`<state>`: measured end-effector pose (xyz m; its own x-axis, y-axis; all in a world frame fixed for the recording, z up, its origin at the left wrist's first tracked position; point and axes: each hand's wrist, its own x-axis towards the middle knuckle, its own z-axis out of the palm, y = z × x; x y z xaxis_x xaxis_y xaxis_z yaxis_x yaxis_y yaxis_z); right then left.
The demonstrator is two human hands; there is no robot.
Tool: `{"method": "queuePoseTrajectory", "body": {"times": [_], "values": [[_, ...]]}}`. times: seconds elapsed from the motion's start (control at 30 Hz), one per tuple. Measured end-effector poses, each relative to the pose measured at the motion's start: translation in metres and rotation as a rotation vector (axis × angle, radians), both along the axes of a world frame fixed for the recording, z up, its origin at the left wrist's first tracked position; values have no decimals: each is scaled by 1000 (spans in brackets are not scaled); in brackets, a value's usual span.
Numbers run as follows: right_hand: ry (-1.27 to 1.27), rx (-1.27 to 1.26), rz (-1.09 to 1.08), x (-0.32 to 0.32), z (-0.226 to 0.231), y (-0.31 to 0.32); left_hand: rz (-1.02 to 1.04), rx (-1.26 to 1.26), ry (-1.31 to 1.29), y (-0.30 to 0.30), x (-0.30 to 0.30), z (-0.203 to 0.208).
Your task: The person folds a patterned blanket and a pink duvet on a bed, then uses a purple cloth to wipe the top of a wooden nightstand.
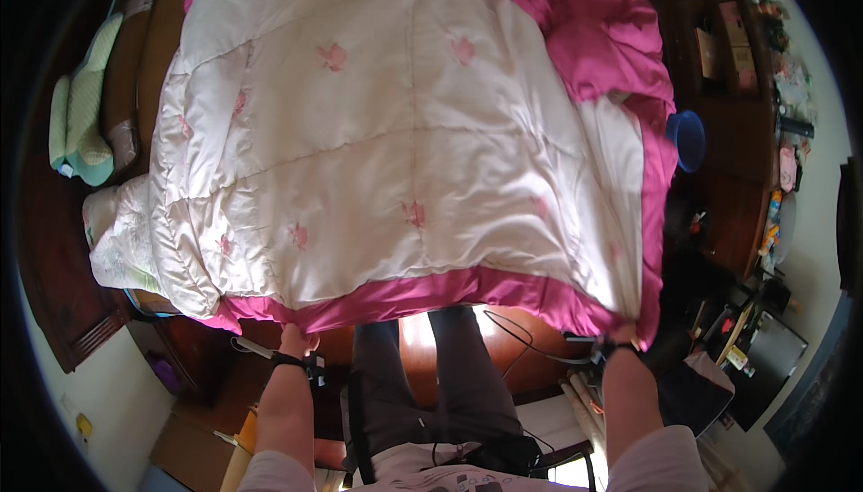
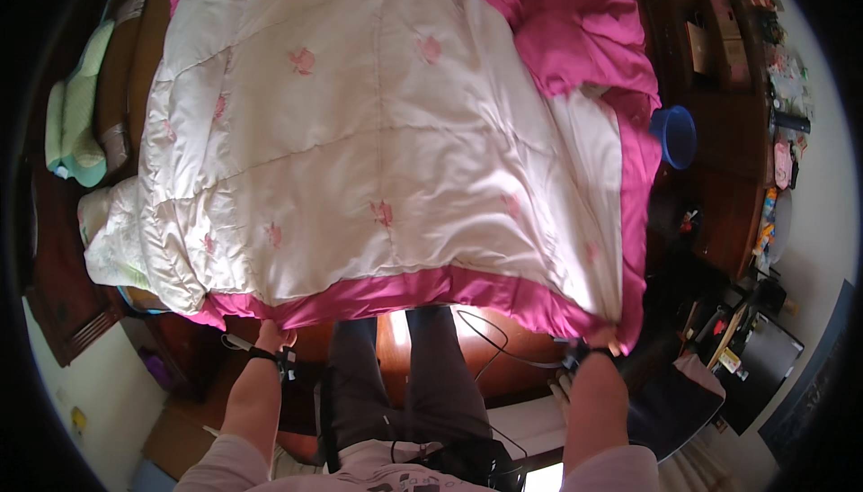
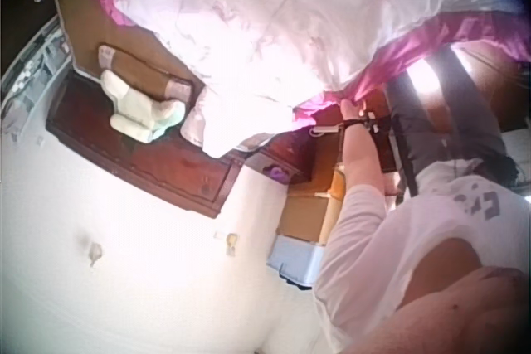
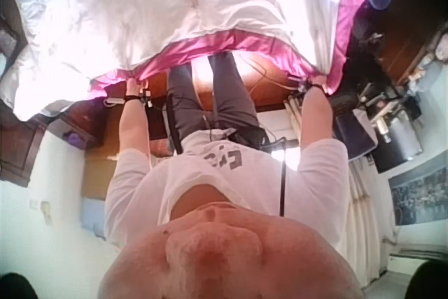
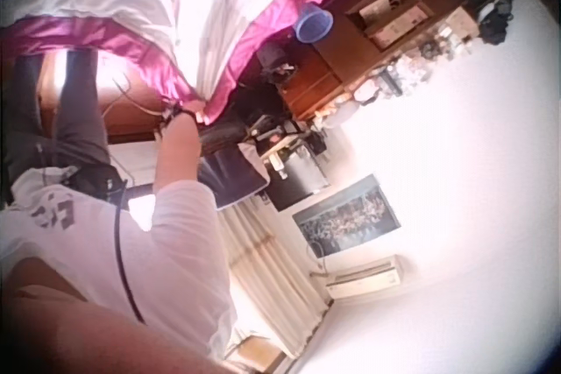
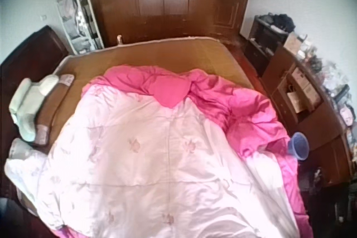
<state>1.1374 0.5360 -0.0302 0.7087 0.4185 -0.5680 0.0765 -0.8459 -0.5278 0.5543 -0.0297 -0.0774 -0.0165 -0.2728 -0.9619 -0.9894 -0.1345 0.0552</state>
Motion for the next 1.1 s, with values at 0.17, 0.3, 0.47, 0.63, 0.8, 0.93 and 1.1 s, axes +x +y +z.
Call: {"method": "queuePoseTrajectory", "body": {"times": [0.17, 0.3, 0.47, 0.63, 0.8, 0.93, 1.1], "values": [[-24, 11, 132, 137, 81, 32, 74, -99, -128, 11, -1, 34], [40, -194, 60, 4, 43, 25, 235, 131, 223, -45, -35, 62], [262, -61, 25, -73, 70, 52, 227, 288, 297, 28, -33, 81], [243, -123, 48, -16, 59, 39, 30, 193, 395, 1, -35, 105], [-1, -491, 441, 86, 53, 26, 126, 24, 147, -51, -1, 104], [89, -604, 633, 79, 27, 41, -187, -19, 61, -68, -8, 87], [-404, -426, 920, -4, -7, 113, -276, -137, -103, 2, 9, 78]]}}
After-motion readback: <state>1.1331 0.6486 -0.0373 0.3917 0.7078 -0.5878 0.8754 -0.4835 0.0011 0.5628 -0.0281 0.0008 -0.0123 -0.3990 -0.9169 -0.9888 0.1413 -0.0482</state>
